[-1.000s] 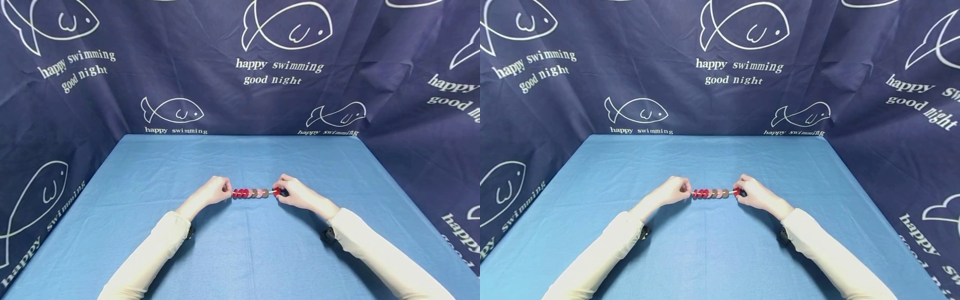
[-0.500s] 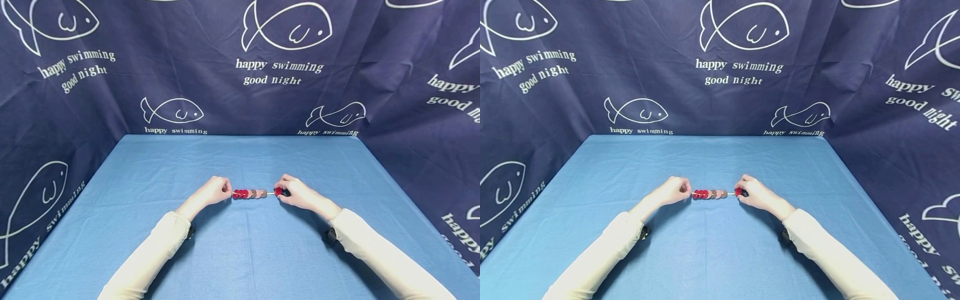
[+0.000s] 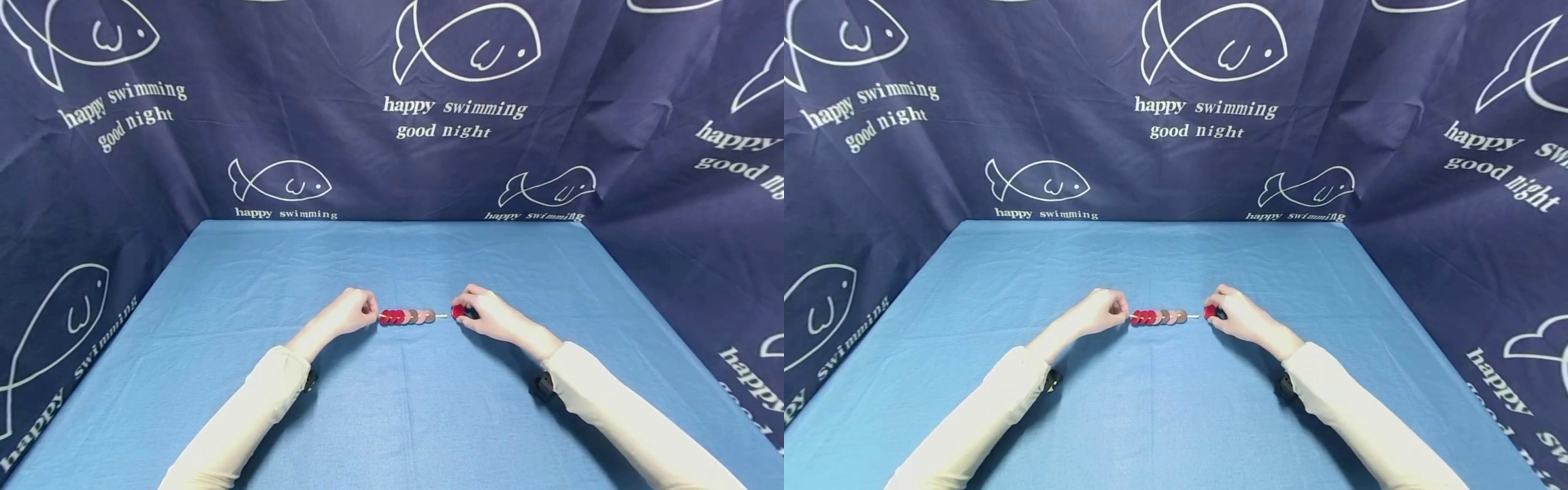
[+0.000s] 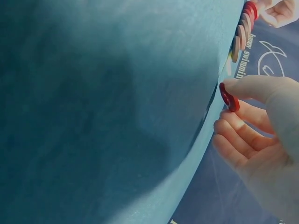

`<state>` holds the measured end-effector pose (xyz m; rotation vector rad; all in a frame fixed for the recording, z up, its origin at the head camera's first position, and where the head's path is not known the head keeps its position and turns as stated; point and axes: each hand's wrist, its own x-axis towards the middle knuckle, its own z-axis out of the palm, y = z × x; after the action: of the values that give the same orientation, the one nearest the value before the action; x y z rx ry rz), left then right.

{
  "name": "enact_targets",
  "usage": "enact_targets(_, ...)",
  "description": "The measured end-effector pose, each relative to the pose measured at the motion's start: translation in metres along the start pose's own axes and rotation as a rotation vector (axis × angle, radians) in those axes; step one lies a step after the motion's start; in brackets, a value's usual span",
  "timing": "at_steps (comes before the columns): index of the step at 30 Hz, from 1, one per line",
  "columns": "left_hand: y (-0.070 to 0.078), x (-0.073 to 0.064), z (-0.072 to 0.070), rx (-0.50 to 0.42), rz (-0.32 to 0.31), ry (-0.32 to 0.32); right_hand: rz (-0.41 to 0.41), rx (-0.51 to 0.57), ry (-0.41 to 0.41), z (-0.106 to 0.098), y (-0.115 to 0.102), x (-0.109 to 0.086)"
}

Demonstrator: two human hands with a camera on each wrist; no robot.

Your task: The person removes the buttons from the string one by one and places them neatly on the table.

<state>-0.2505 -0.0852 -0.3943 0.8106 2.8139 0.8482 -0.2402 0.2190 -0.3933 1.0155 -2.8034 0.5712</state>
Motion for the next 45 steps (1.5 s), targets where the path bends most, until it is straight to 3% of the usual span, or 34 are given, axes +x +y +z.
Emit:
enact_targets(23,-0.0032,0.0017,0.0006,-0.002,-0.010,-0.003,0.033,-0.032,-0.014,0.0018,0.0045,-0.0014)
enact_targets(30,-0.0051,0.0030,0.0003,-0.053,-0.038,-0.005,0.044,-0.032,-0.020,0.0021,0.0069,-0.0024)
enact_targets(38,-0.0093,0.0037,0.0001,-0.129,-0.028,0.009,0.052,-0.037,-0.029,0.0019,0.0072,-0.0038)
enact_targets(45,-0.0088,0.0034,-0.0006,-0.123,-0.025,0.031,0.055,-0.028,-0.033,0.0010,0.0078,-0.0047)
